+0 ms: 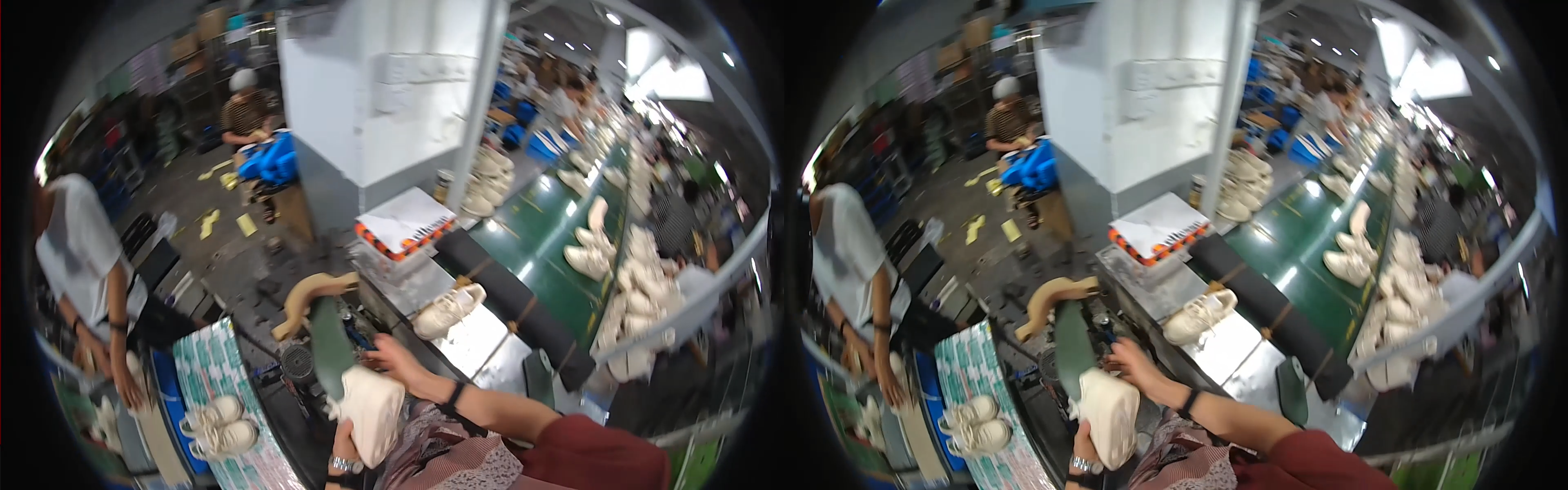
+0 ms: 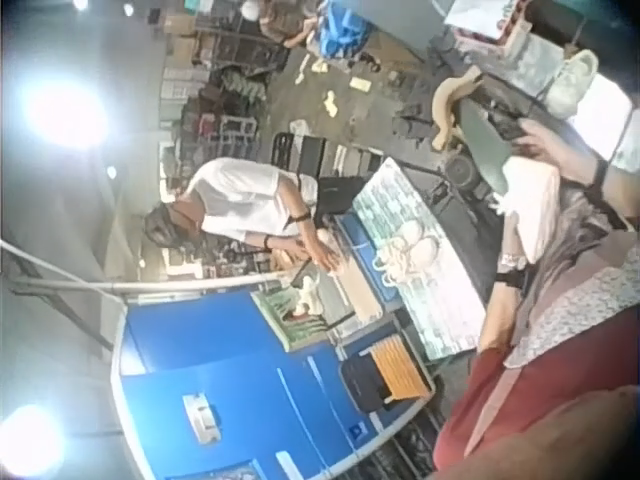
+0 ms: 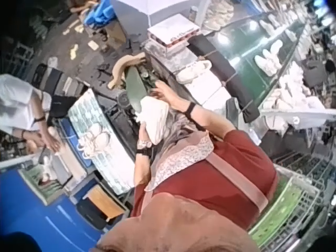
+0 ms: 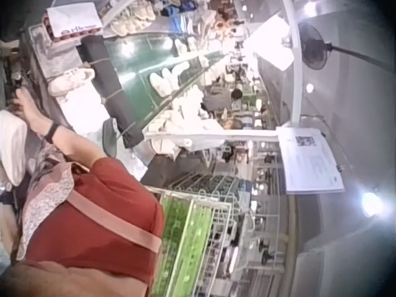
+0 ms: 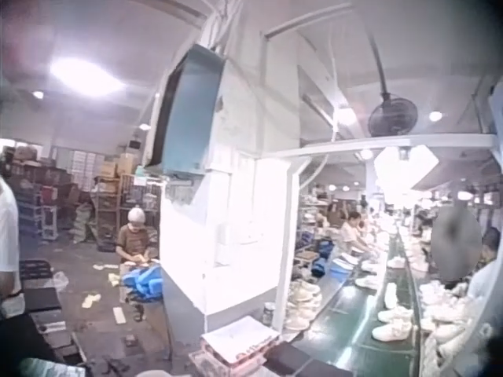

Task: Insert shoe lasts into sneaker uppers and place them on a machinery station for processing.

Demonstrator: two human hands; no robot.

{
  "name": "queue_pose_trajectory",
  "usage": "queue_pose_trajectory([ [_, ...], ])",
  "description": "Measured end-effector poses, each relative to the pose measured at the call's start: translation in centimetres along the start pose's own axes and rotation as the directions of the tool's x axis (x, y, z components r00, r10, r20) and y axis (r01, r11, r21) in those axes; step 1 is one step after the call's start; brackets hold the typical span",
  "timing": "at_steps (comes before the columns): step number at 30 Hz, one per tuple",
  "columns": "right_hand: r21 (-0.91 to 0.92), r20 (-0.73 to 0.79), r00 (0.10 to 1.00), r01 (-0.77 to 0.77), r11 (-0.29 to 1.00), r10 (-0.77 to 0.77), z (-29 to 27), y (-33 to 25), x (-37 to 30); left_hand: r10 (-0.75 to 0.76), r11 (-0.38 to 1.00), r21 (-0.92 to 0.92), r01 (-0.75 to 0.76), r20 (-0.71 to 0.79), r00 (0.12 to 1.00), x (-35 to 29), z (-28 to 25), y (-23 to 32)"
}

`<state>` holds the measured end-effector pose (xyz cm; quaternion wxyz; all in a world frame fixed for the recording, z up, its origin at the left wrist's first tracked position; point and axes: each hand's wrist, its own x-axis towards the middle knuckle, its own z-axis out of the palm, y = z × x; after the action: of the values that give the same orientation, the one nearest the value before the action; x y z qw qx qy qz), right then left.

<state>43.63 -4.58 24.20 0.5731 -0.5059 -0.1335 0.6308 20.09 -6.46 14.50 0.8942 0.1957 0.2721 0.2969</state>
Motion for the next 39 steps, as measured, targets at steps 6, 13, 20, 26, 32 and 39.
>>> queue_pose_trajectory([
  [6,0.113,0.255,0.966,-0.073,0.991,0.042,4.6,-0.6,5.2,-0.002,0.761,0.627,0.166,-0.253,0.967,-6.3,0.2,0.1],
  [13,-0.183,0.305,0.873,0.446,0.876,-0.380,-4.2,-2.3,-3.2,-0.011,0.546,0.820,0.172,-0.199,0.980,1.2,-0.6,-3.7],
  [20,-0.783,-0.355,0.647,0.189,0.592,-0.675,-25.6,-4.3,-17.5,-0.044,0.162,0.932,-0.325,0.336,0.941,17.3,13.6,-9.9],
  [26,-0.757,-0.652,0.290,-0.205,0.621,-0.700,-38.6,1.7,-25.1,-0.217,-0.127,0.892,-0.434,0.402,0.889,30.8,21.8,-14.9],
  [32,-0.736,-0.666,0.397,-0.216,0.641,-0.631,-40.9,9.7,-25.4,-0.172,-0.861,0.467,-0.203,0.108,0.979,32.6,24.2,-18.1],
  [39,-0.781,-0.621,0.309,-0.323,0.535,-0.721,-37.5,8.3,-18.3,-0.517,-0.486,0.614,-0.622,0.371,0.771,32.4,27.1,-16.1],
])
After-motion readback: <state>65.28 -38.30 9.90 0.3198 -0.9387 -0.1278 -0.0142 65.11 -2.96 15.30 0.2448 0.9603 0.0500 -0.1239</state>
